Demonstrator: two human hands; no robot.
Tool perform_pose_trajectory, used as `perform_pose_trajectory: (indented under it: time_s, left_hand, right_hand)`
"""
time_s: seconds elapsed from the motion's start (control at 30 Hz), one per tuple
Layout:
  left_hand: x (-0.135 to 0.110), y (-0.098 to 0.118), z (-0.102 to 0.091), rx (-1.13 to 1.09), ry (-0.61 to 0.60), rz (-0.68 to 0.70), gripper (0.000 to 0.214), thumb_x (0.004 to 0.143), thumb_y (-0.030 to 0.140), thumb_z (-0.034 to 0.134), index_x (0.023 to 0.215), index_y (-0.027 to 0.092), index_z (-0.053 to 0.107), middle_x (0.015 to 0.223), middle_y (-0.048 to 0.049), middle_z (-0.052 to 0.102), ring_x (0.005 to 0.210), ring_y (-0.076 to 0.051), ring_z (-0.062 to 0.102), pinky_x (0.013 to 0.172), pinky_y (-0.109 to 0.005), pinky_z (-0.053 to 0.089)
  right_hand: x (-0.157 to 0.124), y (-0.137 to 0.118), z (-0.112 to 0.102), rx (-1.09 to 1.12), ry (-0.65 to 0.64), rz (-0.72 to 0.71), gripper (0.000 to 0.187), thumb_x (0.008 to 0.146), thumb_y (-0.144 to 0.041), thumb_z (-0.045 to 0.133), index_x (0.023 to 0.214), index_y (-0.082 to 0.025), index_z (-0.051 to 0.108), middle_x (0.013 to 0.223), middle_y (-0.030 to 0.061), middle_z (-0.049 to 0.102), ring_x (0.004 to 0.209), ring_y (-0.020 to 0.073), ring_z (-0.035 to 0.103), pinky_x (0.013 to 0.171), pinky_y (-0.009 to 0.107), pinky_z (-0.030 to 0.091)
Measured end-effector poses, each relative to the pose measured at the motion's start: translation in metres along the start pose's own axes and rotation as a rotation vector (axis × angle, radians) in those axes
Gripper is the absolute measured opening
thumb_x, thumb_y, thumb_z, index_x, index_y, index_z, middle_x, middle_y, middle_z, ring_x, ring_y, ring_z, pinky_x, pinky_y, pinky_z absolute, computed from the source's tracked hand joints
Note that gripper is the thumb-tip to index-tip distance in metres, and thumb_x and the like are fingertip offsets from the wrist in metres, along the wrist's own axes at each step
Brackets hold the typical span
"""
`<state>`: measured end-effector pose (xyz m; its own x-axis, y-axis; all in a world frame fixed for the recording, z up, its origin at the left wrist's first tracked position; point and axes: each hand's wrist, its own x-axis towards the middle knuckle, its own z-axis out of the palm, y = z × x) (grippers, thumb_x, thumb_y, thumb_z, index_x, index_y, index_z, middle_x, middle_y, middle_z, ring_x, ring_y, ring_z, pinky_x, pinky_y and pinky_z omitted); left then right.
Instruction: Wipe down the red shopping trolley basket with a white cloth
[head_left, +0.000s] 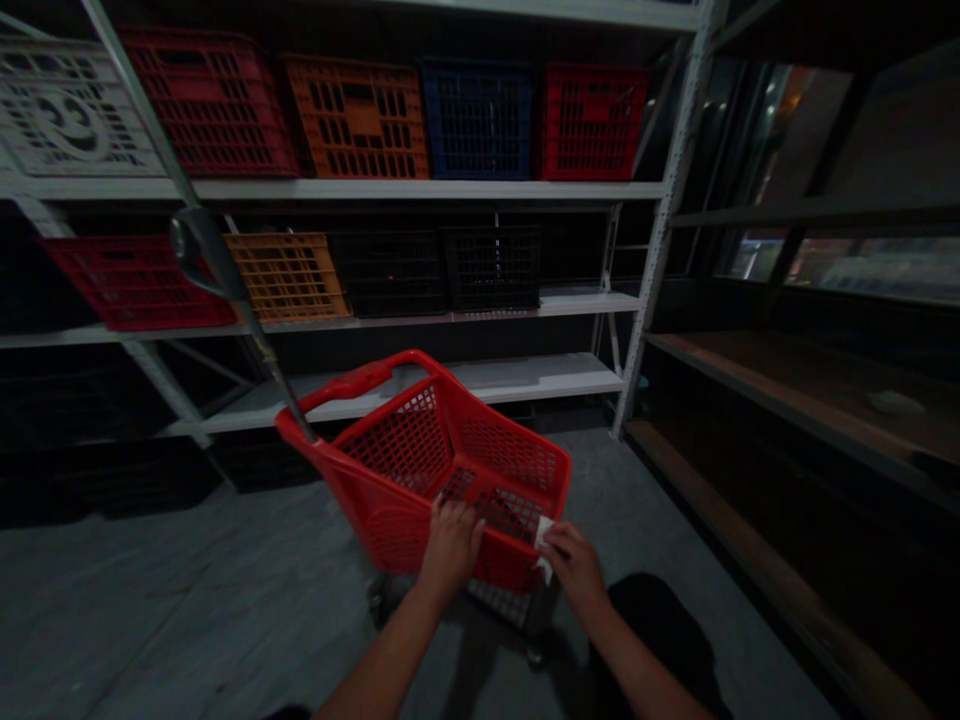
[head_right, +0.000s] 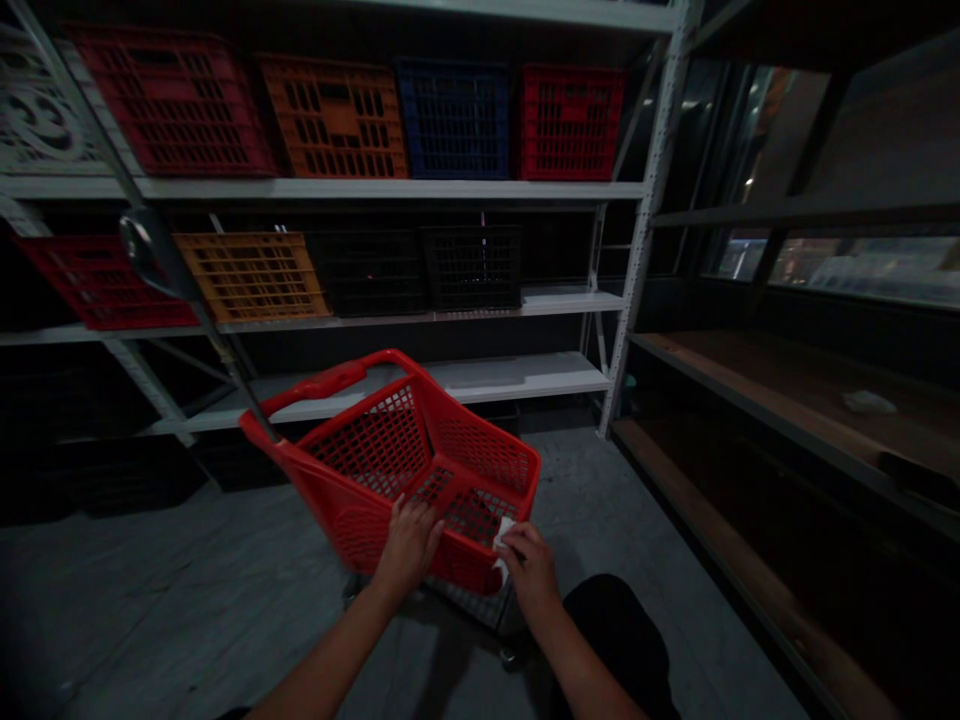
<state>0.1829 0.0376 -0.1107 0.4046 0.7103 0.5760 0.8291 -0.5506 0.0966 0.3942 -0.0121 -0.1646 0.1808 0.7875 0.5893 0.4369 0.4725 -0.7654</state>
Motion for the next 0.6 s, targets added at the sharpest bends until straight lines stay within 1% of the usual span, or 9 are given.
perform_pose_trajectory:
  time_s: [0.1,0.17,0.23,0.3,0.33,0.4,0.5,0.57,0.6]
  left_hand:
    - [-0.003,-0.005,-0.001,-0.013,0.017,0.001,0.023,0.085,0.026,0.037,0.079,0.020,0.058,0.083,-0.0050,0.061,0.087,-0.020,0.053,0.099,-0.050,0.029]
    - [-0.005,-0.007,-0.002,-0.019,0.023,0.002,0.023,0.085,0.026,0.038,0.079,0.020,0.059,0.084,-0.0050,0.061,0.088,-0.020,0.053,0.099,-0.050,0.029]
    - [-0.007,-0.007,-0.004,-0.017,0.017,0.001,0.023,0.085,0.026,0.037,0.081,0.020,0.059,0.085,-0.0051,0.061,0.089,-0.020,0.053,0.099,-0.051,0.029]
    - [-0.008,-0.005,-0.004,-0.008,0.015,-0.002,0.023,0.085,0.025,0.036,0.082,0.020,0.059,0.086,-0.0054,0.061,0.090,-0.020,0.053,0.100,-0.051,0.029]
    - [-0.008,-0.004,-0.004,0.001,0.020,-0.006,0.024,0.085,0.024,0.036,0.082,0.020,0.059,0.085,-0.0055,0.061,0.090,-0.020,0.053,0.100,-0.051,0.029]
    - [-0.009,-0.002,-0.004,0.020,0.026,-0.016,0.023,0.085,0.024,0.036,0.081,0.019,0.058,0.085,-0.0058,0.061,0.089,-0.020,0.053,0.101,-0.050,0.029]
    - [-0.010,-0.001,-0.003,0.039,0.019,-0.029,0.024,0.085,0.024,0.036,0.081,0.018,0.058,0.086,-0.0066,0.061,0.091,-0.021,0.053,0.102,-0.050,0.027]
    - [-0.010,-0.002,-0.003,0.036,0.020,-0.034,0.024,0.085,0.025,0.036,0.083,0.018,0.058,0.088,-0.0070,0.061,0.092,-0.021,0.053,0.102,-0.050,0.026]
    - [-0.010,-0.002,-0.003,0.031,0.024,-0.037,0.023,0.085,0.027,0.037,0.084,0.018,0.058,0.089,-0.0072,0.062,0.093,-0.021,0.053,0.102,-0.050,0.026]
  right_hand:
    - [0.029,0.014,-0.008,-0.071,-0.021,-0.006,0.020,0.079,-0.031,0.056,0.068,-0.019,0.068,0.073,0.0052,0.062,0.069,0.0168,0.060,0.065,0.028,0.050]
    - [0.056,0.025,-0.014,-0.150,0.001,-0.002,0.024,0.078,-0.032,0.055,0.064,-0.018,0.068,0.071,0.0053,0.063,0.067,0.0171,0.060,0.065,0.030,0.050]
    - [0.082,0.033,-0.018,-0.206,0.051,0.012,0.027,0.077,-0.035,0.054,0.062,-0.018,0.067,0.068,0.0059,0.062,0.065,0.0177,0.059,0.065,0.031,0.049]
    - [0.097,0.037,-0.018,-0.229,0.103,0.032,0.029,0.077,-0.037,0.052,0.062,-0.017,0.066,0.067,0.0067,0.062,0.065,0.0184,0.058,0.065,0.032,0.049]
    - [0.098,0.036,-0.016,-0.233,0.121,0.036,0.030,0.078,-0.038,0.052,0.062,-0.017,0.066,0.068,0.0068,0.062,0.065,0.0187,0.058,0.065,0.033,0.048]
    - [0.083,0.029,-0.009,-0.225,0.123,0.040,0.030,0.078,-0.038,0.051,0.063,-0.017,0.065,0.067,0.0059,0.061,0.064,0.0180,0.058,0.063,0.031,0.048]
    - [0.034,0.008,0.005,-0.155,0.040,0.030,0.027,0.079,-0.034,0.051,0.062,-0.018,0.063,0.067,0.0039,0.060,0.063,0.0163,0.058,0.060,0.026,0.047]
    - [0.003,-0.007,0.011,-0.099,-0.020,0.015,0.023,0.081,-0.031,0.050,0.065,-0.018,0.062,0.072,0.0040,0.061,0.068,0.0162,0.058,0.064,0.025,0.047]
    - [-0.006,-0.012,0.013,-0.083,-0.037,0.003,0.022,0.082,-0.029,0.050,0.067,-0.019,0.062,0.074,0.0042,0.061,0.071,0.0161,0.059,0.066,0.025,0.047]
